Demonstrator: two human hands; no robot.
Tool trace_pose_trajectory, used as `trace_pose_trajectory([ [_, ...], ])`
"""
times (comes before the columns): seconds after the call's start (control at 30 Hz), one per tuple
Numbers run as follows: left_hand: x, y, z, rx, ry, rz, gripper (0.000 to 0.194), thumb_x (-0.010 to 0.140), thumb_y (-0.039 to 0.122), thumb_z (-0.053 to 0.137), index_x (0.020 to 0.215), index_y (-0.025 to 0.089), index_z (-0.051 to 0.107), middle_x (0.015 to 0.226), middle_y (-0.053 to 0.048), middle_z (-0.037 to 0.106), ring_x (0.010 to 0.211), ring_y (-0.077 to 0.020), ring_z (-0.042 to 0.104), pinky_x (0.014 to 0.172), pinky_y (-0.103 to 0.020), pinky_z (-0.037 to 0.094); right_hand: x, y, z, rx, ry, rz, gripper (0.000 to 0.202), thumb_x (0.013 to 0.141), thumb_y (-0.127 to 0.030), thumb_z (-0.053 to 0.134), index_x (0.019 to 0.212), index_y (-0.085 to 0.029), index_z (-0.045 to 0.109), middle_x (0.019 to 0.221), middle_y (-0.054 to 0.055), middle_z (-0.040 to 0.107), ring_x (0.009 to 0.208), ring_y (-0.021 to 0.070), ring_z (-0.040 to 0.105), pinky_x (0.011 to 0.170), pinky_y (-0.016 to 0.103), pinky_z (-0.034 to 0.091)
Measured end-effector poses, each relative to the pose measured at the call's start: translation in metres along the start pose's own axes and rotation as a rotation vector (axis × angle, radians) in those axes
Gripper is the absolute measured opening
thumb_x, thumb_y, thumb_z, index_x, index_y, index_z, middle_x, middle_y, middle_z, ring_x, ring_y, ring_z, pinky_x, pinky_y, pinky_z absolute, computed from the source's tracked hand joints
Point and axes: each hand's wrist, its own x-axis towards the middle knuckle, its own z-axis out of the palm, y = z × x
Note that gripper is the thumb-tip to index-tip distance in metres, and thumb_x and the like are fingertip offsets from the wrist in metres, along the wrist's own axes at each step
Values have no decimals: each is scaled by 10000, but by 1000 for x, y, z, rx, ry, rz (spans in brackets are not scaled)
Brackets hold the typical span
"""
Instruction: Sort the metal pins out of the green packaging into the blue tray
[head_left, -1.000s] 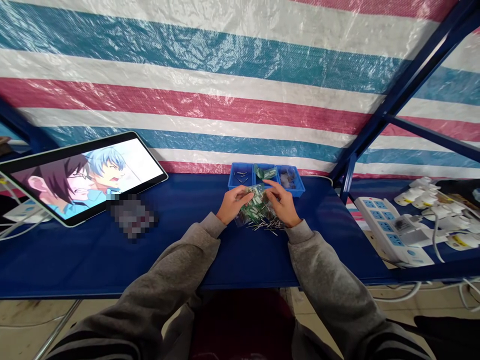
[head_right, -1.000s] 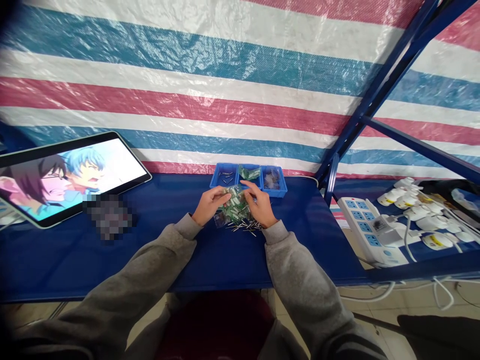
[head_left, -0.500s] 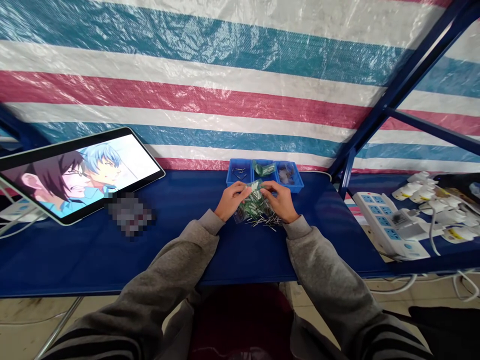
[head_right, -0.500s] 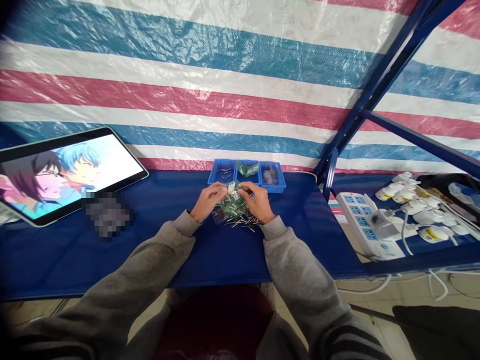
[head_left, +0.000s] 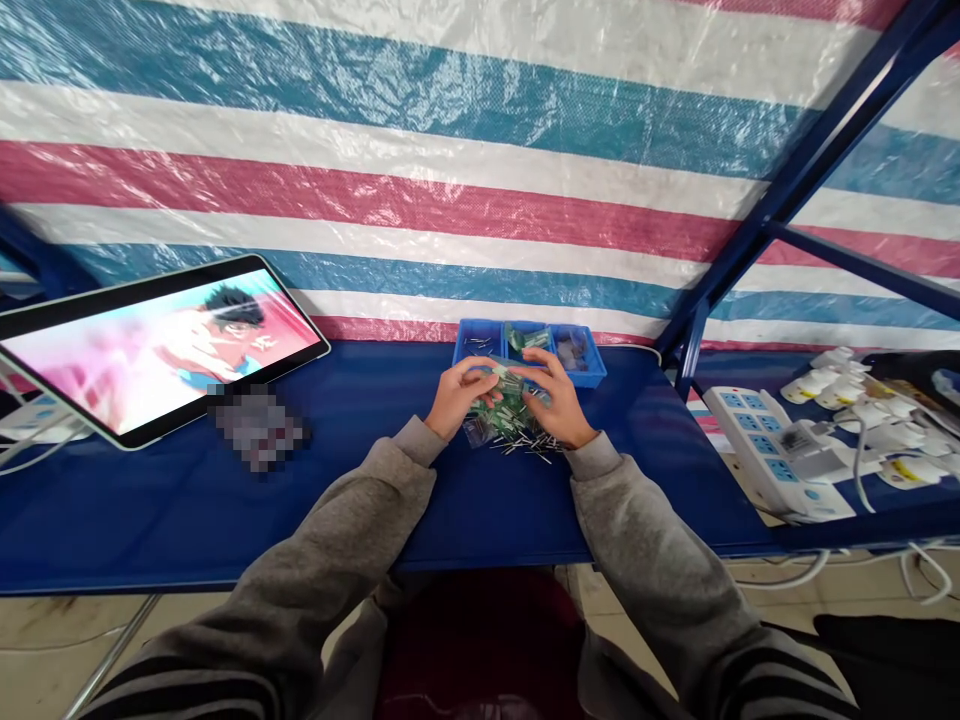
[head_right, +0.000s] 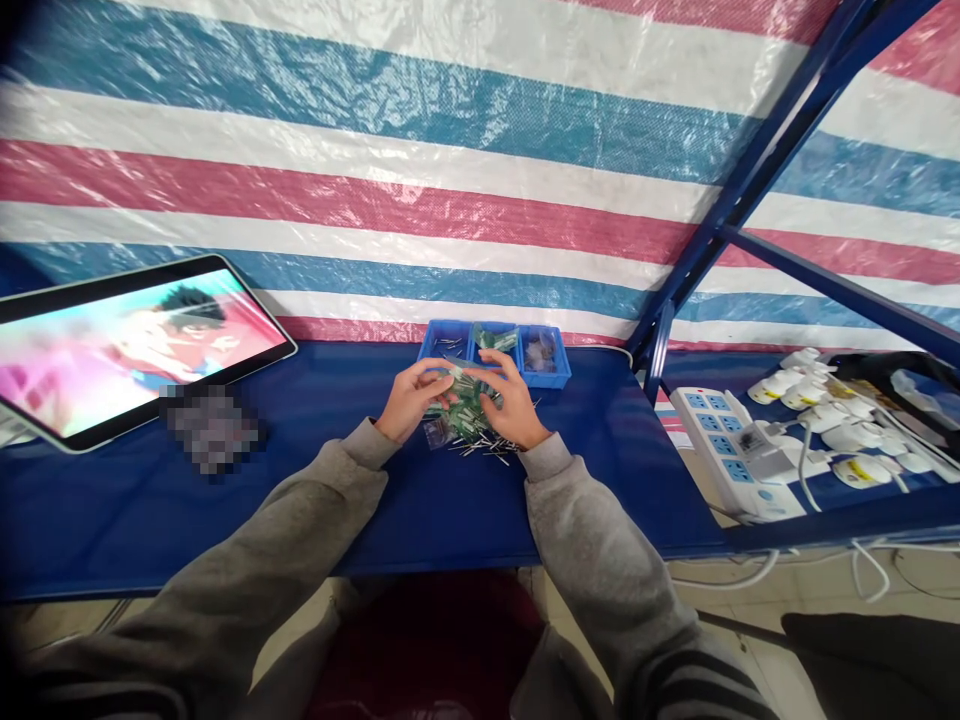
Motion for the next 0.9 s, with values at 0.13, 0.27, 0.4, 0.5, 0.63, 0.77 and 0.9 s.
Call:
trace_pose_trajectory([
  [0.13, 0, -1, 0, 65, -21, 52, 384, 836, 512, 619, 957, 151, 670, 827, -66, 657, 714, -175, 621, 597, -297, 516, 0, 5, 3, -35, 61, 78, 201, 902, -361, 577, 950, -230, 721, 969, 87, 633, 929, 231, 613, 823, 405, 524],
  [0.27, 0, -1, -1, 340, 21, 171, 348, 786, 478, 689, 974, 186, 693, 960, -73, 627, 804, -173, 584, 622, -269, 491, 0, 8, 4, 100, 71, 171, 222, 892, -399, 595, 860, -210, 707, 815, 50, 664, 718, 182, 604, 689, 349, 516],
  [0.4, 3, -2, -2, 295, 39, 166, 323, 788, 472, 677, 843, 158, 633, 817, -43, 633, 750, -163, 601, 659, -274, 493, -1, 10, 6, 278, 27, 313, 239, 851, -428, 631, 818, -197, 680, 750, 24, 636, 574, 145, 577, 573, 317, 506],
  [0.5, 4, -2, -2, 226, 36, 110, 322, 767, 438, 708, 889, 166, 588, 617, 28, 569, 560, -114, 543, 579, -248, 458, -1, 10, 6, 272, -10, 361, 226, 886, -389, 580, 928, -192, 684, 663, 5, 603, 546, 144, 565, 562, 313, 511],
  [0.63, 3, 0, 0, 111, 100, 70, 398, 755, 402, 733, 1045, 193, 559, 573, 57, 534, 449, -78, 461, 461, -206, 360, -1, 4, 2, 146, 22, 176, 327, 932, -284, 472, 1229, -241, 602, 1125, 89, 613, 843, 192, 633, 701, 368, 564],
  [0.77, 2, 0, 2, 54, 86, 49, 341, 774, 450, 714, 956, 182, 609, 536, 51, 487, 432, -77, 428, 436, -211, 309, 1, 1, 0, -16, 36, 16, 221, 905, -284, 541, 1082, -247, 668, 1223, 99, 560, 1086, 245, 582, 895, 428, 524],
  [0.9, 3, 0, 1, 127, 56, 100, 444, 849, 578, 574, 794, 145, 652, 664, -23, 571, 496, -87, 447, 455, -234, 335, 2, 4, 2, -24, 59, 98, 171, 904, -349, 575, 877, -214, 677, 874, 57, 663, 820, 203, 627, 799, 379, 533],
])
